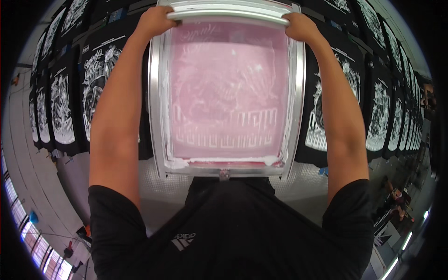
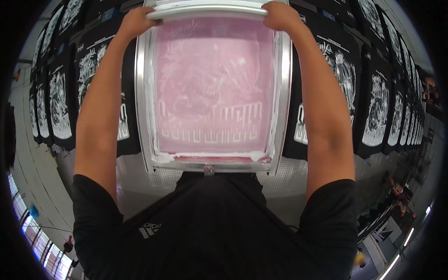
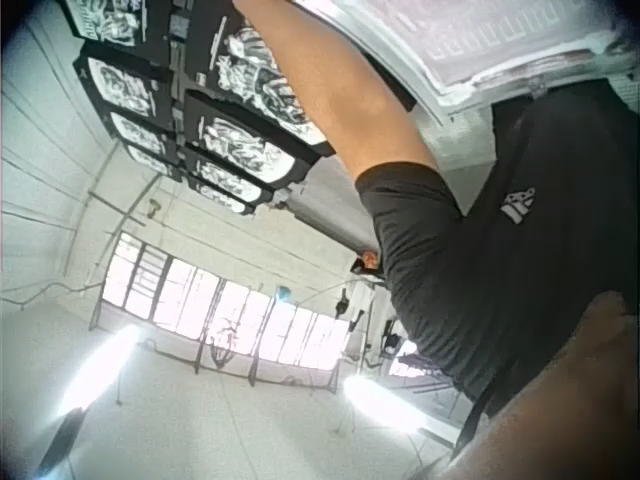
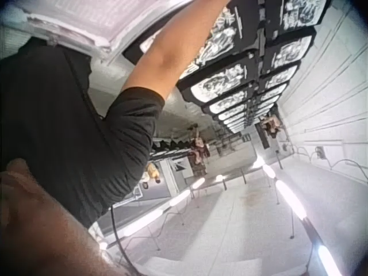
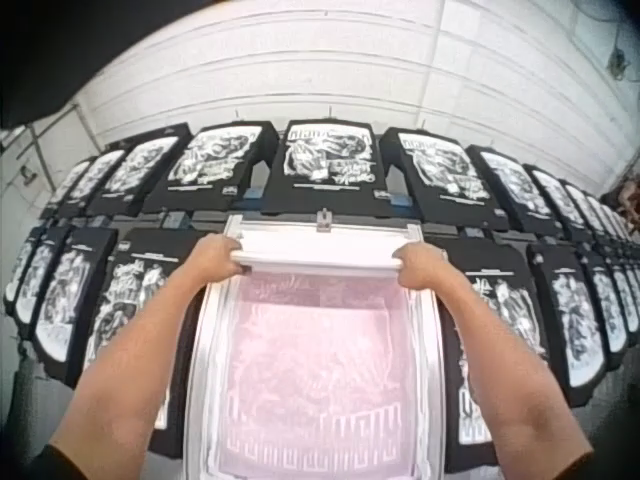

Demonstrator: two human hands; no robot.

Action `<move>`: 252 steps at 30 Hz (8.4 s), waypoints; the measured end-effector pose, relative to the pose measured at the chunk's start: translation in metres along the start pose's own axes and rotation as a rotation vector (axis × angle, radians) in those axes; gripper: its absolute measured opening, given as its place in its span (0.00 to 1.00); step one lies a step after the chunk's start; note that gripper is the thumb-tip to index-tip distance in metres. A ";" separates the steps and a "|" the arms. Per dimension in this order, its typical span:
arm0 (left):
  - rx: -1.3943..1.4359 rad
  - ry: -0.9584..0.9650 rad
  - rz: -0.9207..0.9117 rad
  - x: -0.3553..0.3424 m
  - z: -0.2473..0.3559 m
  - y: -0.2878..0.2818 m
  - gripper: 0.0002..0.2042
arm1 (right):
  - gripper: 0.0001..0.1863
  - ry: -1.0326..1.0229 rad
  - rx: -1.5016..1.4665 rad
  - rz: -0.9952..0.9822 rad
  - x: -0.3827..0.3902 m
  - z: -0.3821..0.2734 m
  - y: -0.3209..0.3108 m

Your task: Screen printing white graphics onto black t-shirts on a production line.

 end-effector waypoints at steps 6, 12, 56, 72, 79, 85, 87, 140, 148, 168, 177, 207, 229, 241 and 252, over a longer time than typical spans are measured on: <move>0.120 -0.106 -0.222 0.291 0.062 -0.008 0.18 | 0.22 0.124 -0.192 -0.310 0.263 -0.133 -0.013; 0.230 -0.004 -0.089 0.421 0.117 0.024 0.18 | 0.22 0.076 -0.262 -0.206 0.388 -0.175 0.039; 0.235 -0.004 -0.093 0.432 0.109 0.035 0.18 | 0.23 0.060 -0.267 -0.273 0.388 -0.170 0.046; 0.049 -0.035 0.132 0.103 0.016 0.061 0.18 | 0.18 0.031 -0.053 0.157 0.108 -0.051 0.058; -0.003 -0.053 0.028 -0.041 -0.015 0.022 0.22 | 0.24 0.034 0.049 -0.036 -0.040 0.015 0.010; -0.085 -0.016 0.487 0.002 0.014 -0.028 0.24 | 0.25 -0.054 -0.086 -0.047 -0.077 0.034 -0.033; 0.023 0.088 0.603 0.071 0.030 -0.031 0.21 | 0.25 -0.079 -0.177 -0.084 -0.091 0.036 -0.042; 0.746 -0.860 0.207 0.484 0.088 0.042 0.15 | 0.17 0.210 -0.988 -0.120 0.386 -0.103 0.046; 0.857 -0.746 0.392 0.406 0.043 0.092 0.21 | 0.19 0.475 -1.503 -0.006 0.371 -0.080 0.075; 1.016 -0.720 0.313 0.324 0.473 0.192 0.22 | 0.18 0.541 -1.485 0.121 0.602 0.311 0.022; 1.012 -0.837 0.274 0.295 0.492 0.200 0.24 | 0.21 0.556 -1.346 0.076 0.588 0.356 0.036; 0.102 0.124 -0.302 0.247 0.565 0.091 0.13 | 0.15 0.106 -0.297 -0.277 0.577 0.284 -0.016; -0.003 0.039 0.085 0.070 0.509 0.152 0.21 | 0.18 -0.059 0.053 0.035 0.366 0.367 0.024; 0.181 -0.005 -0.085 0.322 0.583 0.121 0.16 | 0.17 0.023 -0.206 -0.138 0.613 0.258 0.002; 0.081 0.007 0.107 0.318 0.578 0.164 0.22 | 0.23 0.035 -0.179 -0.015 0.610 0.261 0.034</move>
Point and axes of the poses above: each hand's wrist, its own x-axis away from the middle knuckle, its own y-axis out of the palm, z = x × y, the point moved 1 cm from there along -x, towards the middle knuckle, and after that the axes turned 3 degrees about -y, right-handed, at the moved point
